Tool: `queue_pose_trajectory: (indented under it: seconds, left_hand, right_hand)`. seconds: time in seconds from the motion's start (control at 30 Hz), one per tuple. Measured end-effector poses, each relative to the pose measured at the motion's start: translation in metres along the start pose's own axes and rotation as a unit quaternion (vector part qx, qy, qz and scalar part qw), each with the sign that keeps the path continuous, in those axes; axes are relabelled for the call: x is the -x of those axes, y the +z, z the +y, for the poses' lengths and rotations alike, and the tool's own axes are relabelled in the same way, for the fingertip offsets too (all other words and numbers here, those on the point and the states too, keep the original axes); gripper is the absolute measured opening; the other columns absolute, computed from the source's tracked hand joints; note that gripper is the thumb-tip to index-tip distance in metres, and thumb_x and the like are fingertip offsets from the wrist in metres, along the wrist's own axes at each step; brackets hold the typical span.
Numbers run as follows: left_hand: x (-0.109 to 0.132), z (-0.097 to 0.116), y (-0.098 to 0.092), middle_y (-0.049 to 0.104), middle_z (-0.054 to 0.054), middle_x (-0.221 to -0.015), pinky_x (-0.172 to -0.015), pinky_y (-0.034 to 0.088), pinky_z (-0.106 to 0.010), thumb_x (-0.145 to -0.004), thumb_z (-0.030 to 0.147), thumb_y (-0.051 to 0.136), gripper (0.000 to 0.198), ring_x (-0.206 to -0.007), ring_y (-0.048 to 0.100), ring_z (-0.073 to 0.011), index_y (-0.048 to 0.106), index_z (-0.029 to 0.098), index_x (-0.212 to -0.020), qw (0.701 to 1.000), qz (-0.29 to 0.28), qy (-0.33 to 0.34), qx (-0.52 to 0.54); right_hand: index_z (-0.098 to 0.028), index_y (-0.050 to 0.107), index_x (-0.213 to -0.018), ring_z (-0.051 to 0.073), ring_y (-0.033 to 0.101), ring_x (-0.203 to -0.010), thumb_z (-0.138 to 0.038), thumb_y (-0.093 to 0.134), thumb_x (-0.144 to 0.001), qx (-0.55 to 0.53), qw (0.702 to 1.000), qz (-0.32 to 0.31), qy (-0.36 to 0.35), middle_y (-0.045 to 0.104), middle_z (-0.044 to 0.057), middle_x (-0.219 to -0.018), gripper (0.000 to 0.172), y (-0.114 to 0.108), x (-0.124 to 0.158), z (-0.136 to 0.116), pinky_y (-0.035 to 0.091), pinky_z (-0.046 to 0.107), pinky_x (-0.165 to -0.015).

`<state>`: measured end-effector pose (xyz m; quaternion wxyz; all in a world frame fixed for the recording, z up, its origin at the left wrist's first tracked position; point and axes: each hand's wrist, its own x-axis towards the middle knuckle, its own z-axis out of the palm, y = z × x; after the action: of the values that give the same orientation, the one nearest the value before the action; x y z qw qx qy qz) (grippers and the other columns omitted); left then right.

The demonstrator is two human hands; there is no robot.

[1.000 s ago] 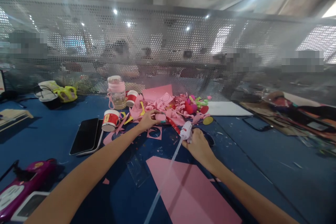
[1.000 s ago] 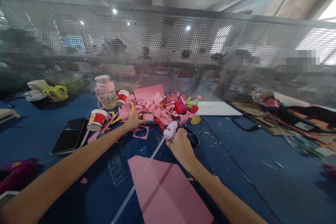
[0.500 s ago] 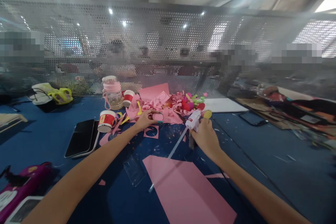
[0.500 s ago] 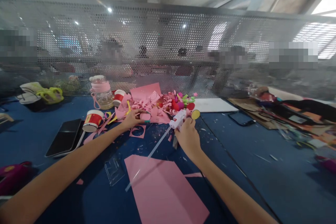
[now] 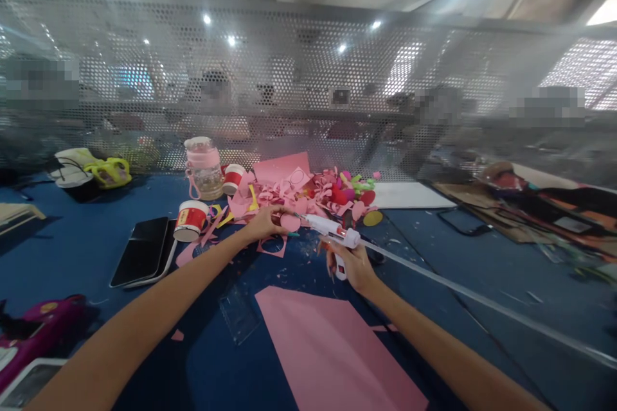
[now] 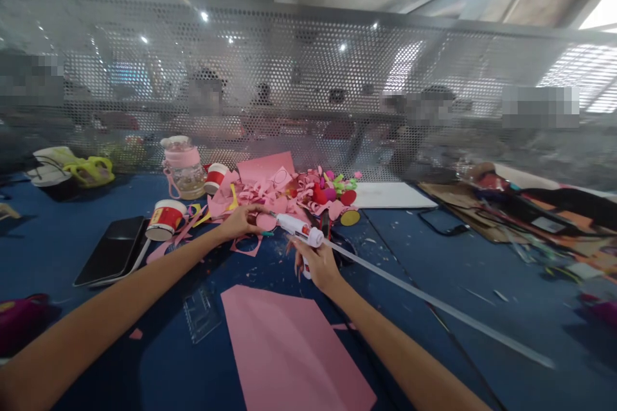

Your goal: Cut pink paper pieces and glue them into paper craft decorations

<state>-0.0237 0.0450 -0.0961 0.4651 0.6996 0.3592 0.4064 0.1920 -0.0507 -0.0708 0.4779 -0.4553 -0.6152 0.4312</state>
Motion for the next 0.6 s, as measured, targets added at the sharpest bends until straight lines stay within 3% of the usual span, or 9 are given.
queue_pose_trajectory:
  seconds: [0.33, 0.6]
  left_hand:
    - [0.002, 0.001, 0.0, 0.063, -0.008, -0.103, -0.059, 0.053, -0.023, -0.054, 0.01, 0.073, 0.055, -0.068, 0.064, -0.0128, 0.058, 0.015, -0.107, 0.999, -0.038, 0.001, 0.002]
    - [0.002, 0.001, 0.001, 0.064, -0.009, -0.102, -0.057, 0.051, -0.022, -0.056, 0.012, 0.073, 0.055, -0.065, 0.062, -0.0116, 0.058, 0.014, -0.109, 0.998, -0.061, 0.016, -0.012]
  right_hand:
    - [-0.013, 0.061, -0.073, 0.005, 0.031, -0.027, -0.042, 0.06, -0.064, -0.057, 0.997, -0.001, 0.053, 0.047, -0.006, -0.04, 0.03, 0.008, -0.006, 0.007, 0.028, 0.02, -0.027]
    - [-0.013, 0.061, -0.074, 0.005, 0.031, -0.026, -0.039, 0.061, -0.062, -0.063, 0.996, 0.005, 0.064, 0.051, -0.004, -0.042, 0.029, 0.011, -0.01, 0.008, 0.026, 0.019, -0.026]
